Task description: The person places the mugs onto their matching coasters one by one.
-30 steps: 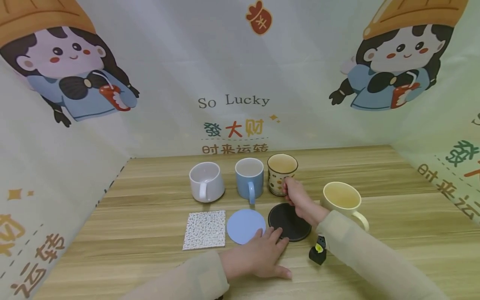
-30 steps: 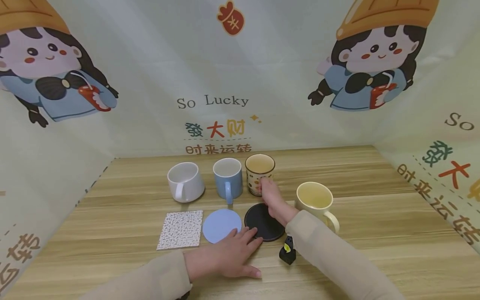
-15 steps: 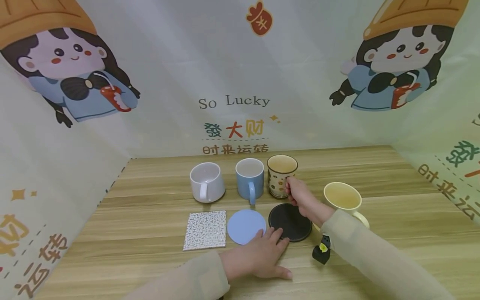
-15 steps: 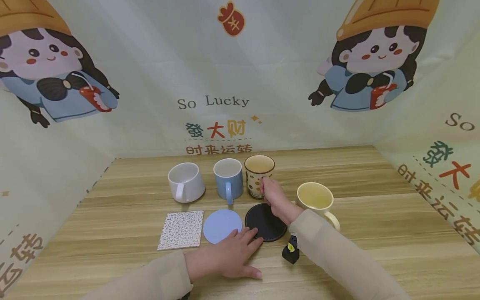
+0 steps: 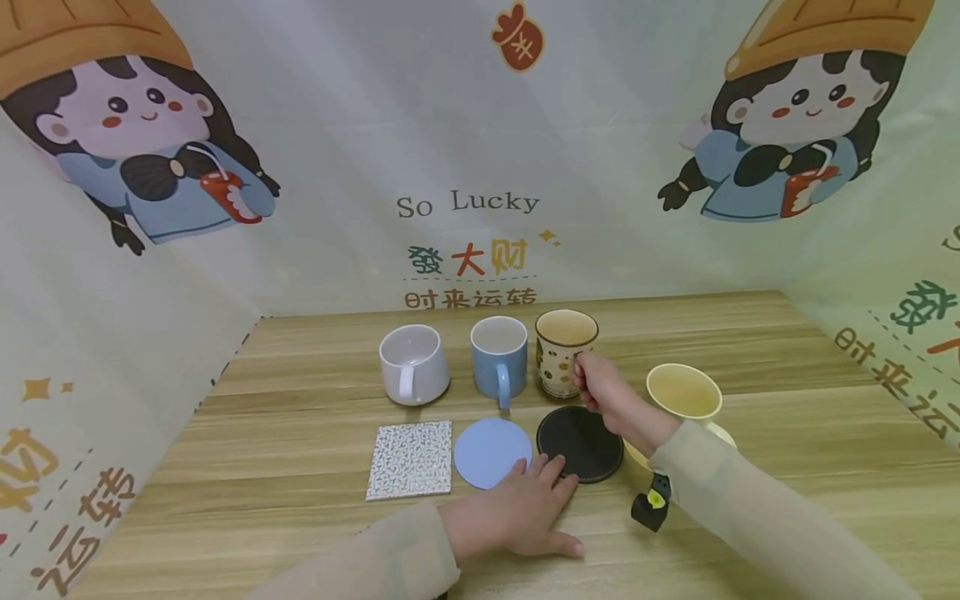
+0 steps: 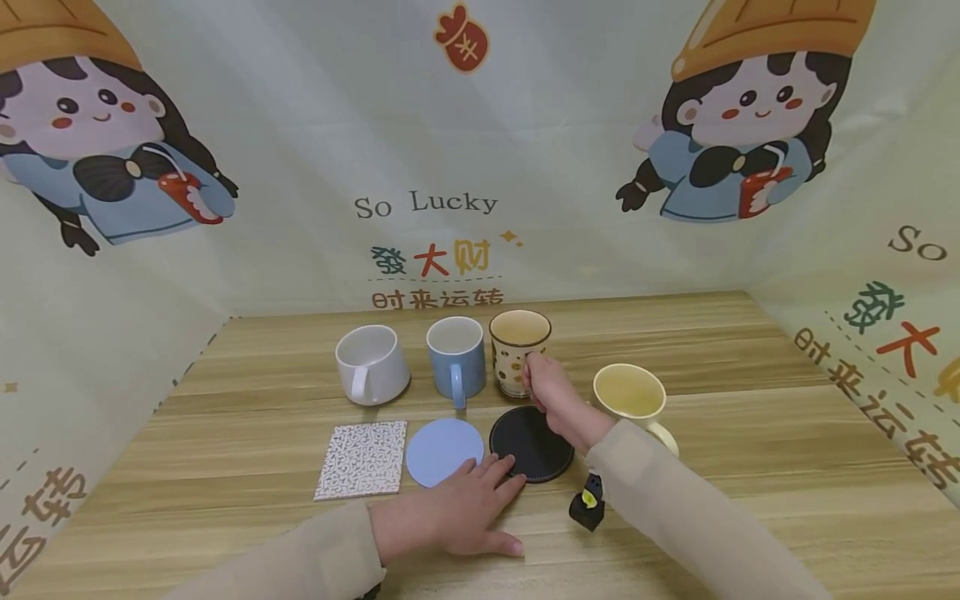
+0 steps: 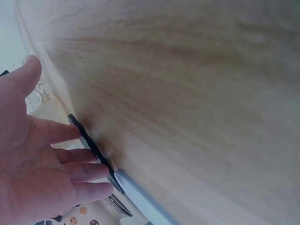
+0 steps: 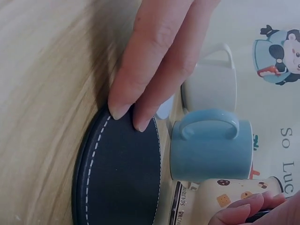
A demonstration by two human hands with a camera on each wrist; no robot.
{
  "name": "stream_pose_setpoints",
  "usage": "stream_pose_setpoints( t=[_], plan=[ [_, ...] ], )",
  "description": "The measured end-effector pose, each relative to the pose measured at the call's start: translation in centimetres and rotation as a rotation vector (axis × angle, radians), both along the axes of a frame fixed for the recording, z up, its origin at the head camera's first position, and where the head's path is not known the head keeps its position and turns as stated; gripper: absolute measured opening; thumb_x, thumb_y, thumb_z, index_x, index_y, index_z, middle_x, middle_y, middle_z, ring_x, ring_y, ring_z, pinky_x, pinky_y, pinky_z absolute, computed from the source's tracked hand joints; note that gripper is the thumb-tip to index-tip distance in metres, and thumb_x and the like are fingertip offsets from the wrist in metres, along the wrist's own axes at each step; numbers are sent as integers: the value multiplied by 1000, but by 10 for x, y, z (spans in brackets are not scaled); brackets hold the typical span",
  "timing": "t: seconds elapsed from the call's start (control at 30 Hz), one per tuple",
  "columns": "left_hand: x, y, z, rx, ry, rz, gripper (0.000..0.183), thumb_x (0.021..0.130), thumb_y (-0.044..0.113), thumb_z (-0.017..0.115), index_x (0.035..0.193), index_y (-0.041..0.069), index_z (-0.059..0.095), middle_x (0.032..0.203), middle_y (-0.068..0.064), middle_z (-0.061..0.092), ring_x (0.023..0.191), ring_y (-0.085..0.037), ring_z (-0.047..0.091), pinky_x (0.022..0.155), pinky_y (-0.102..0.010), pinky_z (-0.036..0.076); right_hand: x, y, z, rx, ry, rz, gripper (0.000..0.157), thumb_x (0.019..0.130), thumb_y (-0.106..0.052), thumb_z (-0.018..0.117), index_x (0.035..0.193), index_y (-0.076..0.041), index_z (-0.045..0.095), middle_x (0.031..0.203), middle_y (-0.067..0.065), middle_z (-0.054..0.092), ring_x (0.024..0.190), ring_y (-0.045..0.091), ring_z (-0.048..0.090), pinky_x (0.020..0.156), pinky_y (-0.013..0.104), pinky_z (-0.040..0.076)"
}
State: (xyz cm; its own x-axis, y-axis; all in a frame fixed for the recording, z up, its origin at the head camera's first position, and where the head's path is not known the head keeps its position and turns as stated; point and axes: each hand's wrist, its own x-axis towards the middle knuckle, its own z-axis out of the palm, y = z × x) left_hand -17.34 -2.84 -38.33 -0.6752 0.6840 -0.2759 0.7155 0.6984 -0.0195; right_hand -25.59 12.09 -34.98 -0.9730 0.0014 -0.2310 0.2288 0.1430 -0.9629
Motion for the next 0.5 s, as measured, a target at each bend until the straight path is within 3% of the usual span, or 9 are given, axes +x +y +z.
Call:
stream_pose_setpoints(
  t=[0.5],
  plan=[
    [-1, 0, 0, 1, -14, -3, 81, 80, 68, 45, 141, 15, 35, 147, -10, 28, 135, -27, 26, 105, -43, 29, 12, 5, 5, -6, -1, 50, 30, 92, -16, 25, 63, -15, 34, 58, -5, 37, 48, 7, 31, 46, 20, 25]
  ],
)
